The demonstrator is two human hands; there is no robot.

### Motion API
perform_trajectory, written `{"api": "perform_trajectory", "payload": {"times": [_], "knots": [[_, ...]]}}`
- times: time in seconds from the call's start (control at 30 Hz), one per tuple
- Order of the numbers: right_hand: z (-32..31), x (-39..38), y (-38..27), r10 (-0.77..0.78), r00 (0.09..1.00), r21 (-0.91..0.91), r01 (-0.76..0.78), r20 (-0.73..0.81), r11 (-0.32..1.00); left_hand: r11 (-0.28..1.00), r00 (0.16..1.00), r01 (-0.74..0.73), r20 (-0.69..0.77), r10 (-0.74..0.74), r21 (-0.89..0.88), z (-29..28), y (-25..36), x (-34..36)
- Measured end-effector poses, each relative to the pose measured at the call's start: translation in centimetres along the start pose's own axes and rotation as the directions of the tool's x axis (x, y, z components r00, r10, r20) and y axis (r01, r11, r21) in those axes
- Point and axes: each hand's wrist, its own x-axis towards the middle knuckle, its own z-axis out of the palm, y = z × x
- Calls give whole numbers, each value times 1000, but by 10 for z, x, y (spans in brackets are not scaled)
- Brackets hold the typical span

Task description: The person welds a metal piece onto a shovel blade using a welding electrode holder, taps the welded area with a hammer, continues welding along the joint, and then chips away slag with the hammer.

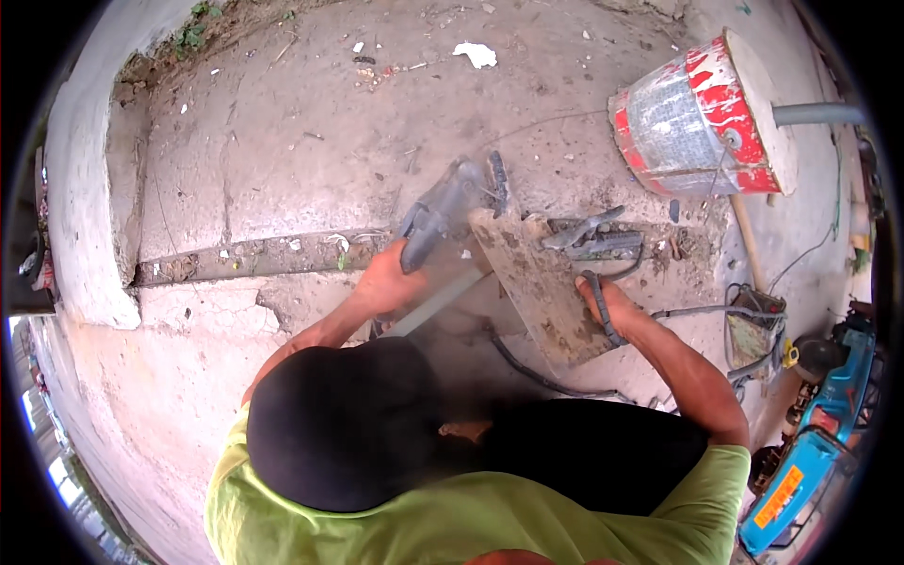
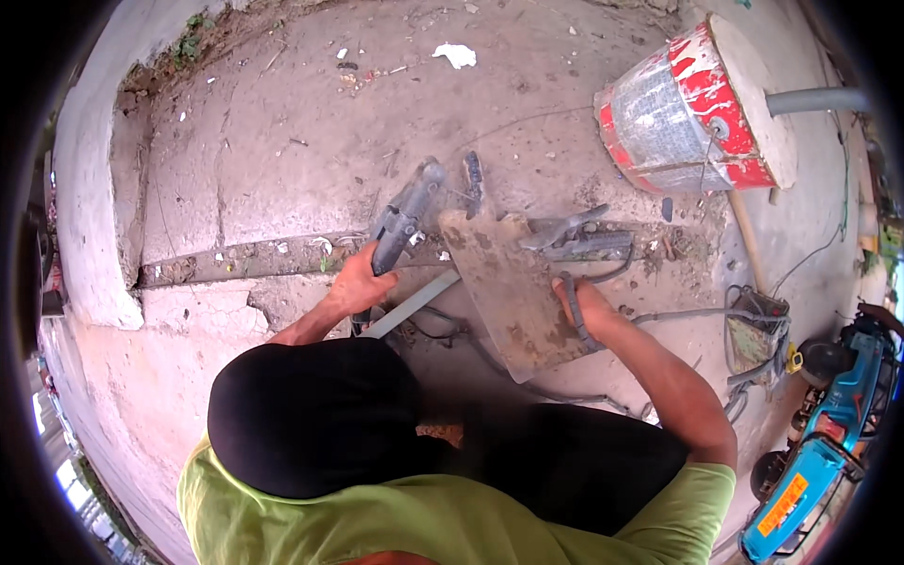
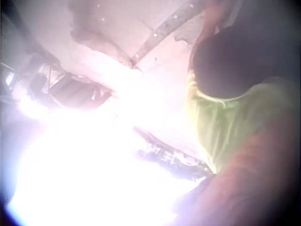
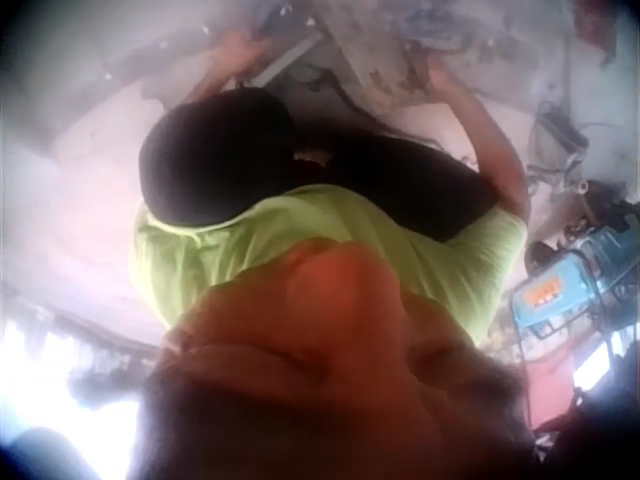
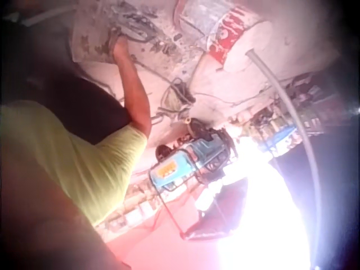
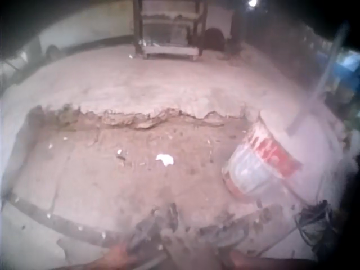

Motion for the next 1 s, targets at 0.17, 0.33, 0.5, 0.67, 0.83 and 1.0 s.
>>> {"api": "perform_trajectory", "payload": {"times": [0.17,0.33,0.5,0.67,0.83,1.0], "knots": [[-2,-7,-5,8,998,23,-9,63,1000,1000,1000,-27,3,27,-16,-1,4,-2],[-3,-12,-8,-7,999,9,6,40,1000,998,998,-48,-30,47,-39,4,-5,-3],[-6,-3,-1,30,997,6,-31,70,1000,1000,1000,-17,13,17,-10,-1,8,-4],[-2,-2,4,89,990,48,-95,108,994,986,993,-115,-20,118,120,2,-2,-2],[5,-5,11,-68,998,136,67,-2,988,992,991,123,63,-121,-26,-6,18,-9],[-2,-8,-7,-33,999,19,32,23,999,999,998,51,25,-51,3,-3,5,-3]]}}
